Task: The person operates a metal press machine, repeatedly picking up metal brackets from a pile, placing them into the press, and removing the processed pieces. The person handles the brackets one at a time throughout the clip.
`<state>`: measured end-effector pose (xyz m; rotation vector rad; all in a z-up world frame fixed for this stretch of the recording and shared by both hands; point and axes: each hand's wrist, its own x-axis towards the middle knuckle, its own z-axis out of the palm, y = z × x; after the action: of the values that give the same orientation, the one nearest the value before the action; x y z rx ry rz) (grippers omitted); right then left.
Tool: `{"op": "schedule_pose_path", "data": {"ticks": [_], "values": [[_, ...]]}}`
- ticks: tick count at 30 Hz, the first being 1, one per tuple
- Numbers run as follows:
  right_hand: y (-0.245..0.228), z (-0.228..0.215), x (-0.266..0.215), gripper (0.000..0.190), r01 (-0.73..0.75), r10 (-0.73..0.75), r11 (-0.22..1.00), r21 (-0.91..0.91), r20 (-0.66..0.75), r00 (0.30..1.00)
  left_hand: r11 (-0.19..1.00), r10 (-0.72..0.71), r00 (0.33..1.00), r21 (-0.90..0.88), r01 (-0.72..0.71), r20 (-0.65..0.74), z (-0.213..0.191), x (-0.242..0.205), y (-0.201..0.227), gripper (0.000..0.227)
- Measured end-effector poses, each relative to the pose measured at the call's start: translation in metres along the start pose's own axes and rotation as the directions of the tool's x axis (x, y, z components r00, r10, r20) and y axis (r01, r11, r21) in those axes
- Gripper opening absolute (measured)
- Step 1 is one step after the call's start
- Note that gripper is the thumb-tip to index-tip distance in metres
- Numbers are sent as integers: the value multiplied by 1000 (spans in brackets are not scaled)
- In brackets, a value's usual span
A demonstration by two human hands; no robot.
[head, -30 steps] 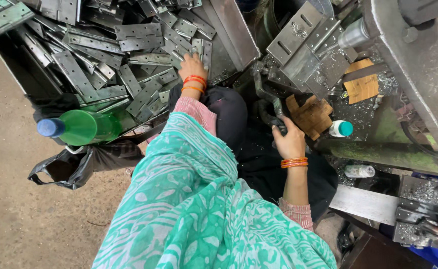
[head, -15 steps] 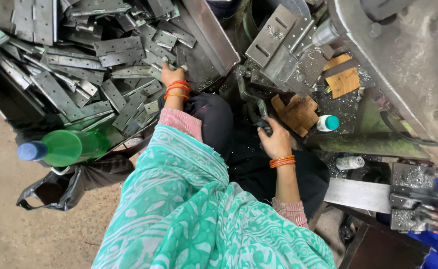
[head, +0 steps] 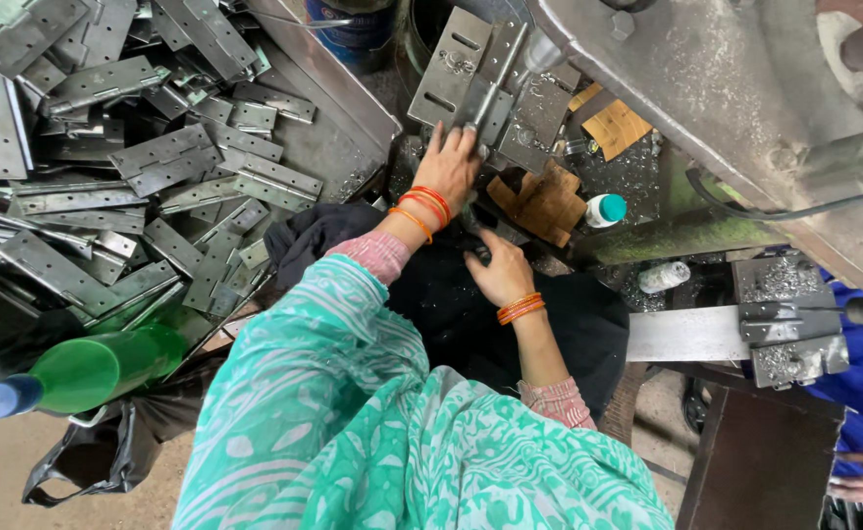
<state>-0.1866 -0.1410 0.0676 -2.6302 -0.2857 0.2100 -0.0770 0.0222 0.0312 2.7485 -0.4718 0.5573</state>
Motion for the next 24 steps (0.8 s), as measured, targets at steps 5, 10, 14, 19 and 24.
{"op": "schedule_pose_path", "data": {"ticks": [5,10,14,19,24], "values": [[9,6,3,42,20,-20,1000,-13,7,1000,983,58,992,166,-76,111,37,1,5,33],[4,-2,9,54,7,0,999,-45,134,991,977,44,967,191,-94,251,45,-2,6,33],[-3,-6,17,74,-42,64,995,-87,267,962,973,96,961,178,-145,258,42,9,-11,29],[9,2,26,96,-54,82,993,-108,277,958,973,131,950,149,-179,283,42,43,-23,29],[26,43,2,94,-92,123,980,-177,172,977,983,129,953,90,-159,276,42,41,-23,26]]}}
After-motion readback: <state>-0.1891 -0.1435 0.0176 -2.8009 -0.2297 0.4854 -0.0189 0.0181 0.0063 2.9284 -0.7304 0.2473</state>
